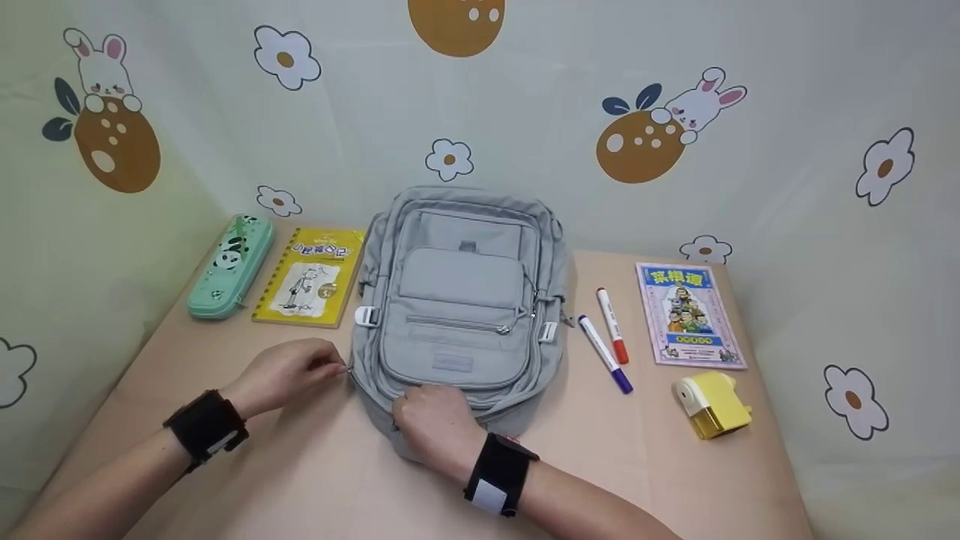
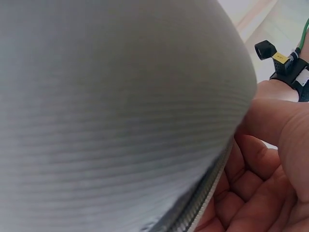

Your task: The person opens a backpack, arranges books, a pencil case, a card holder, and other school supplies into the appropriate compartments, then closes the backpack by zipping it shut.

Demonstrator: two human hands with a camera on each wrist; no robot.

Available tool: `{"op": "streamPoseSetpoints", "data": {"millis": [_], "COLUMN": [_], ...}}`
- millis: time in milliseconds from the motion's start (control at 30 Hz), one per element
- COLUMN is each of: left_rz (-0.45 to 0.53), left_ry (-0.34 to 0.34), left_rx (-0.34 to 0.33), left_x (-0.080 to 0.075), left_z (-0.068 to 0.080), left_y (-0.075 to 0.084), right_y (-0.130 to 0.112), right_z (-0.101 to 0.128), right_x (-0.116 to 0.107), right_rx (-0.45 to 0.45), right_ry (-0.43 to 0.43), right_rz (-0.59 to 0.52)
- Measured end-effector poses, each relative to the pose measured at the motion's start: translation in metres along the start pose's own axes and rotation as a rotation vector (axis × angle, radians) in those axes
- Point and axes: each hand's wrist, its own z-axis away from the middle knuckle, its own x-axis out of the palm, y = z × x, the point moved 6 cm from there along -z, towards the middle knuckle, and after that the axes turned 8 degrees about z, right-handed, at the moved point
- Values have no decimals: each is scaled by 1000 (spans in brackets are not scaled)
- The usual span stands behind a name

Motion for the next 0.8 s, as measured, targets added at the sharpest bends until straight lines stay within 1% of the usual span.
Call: {"op": "streamPoseSetpoints", "data": {"millis": [100,233,367,433,500,633,700,800], "left_rz": [1,-4,-1,3,9,12,8,5], "left_ry": [5,12,18,19,18,12,11,13], "left_rx": [-22,-54,-61,-60,-62,-77,-76,-63], "left_x": [0,0,-1,-1,-1,-1,-1,-2], "left_z": [-2,-5,-7,-8,-8,-7,-7,-8], "left_y": [-3,-7,-8,-8,-9,-10,-11,-11], "right_y": [0,-2,-3,-3,-2,1,4,6], "right_z": [1,3,3,2,-1,-12,-20,-37], "right_x": [0,-1,-3,-3,-5,-9,-12,-14], "right_rx": [-1,-14,-28,-32,-34,-37,-33,-24], "right_ry": [-4,21,47,36,-1,-131,-190,-246], "right_rz": [-3,0,3,3,-6,-23,-26,-18]}}
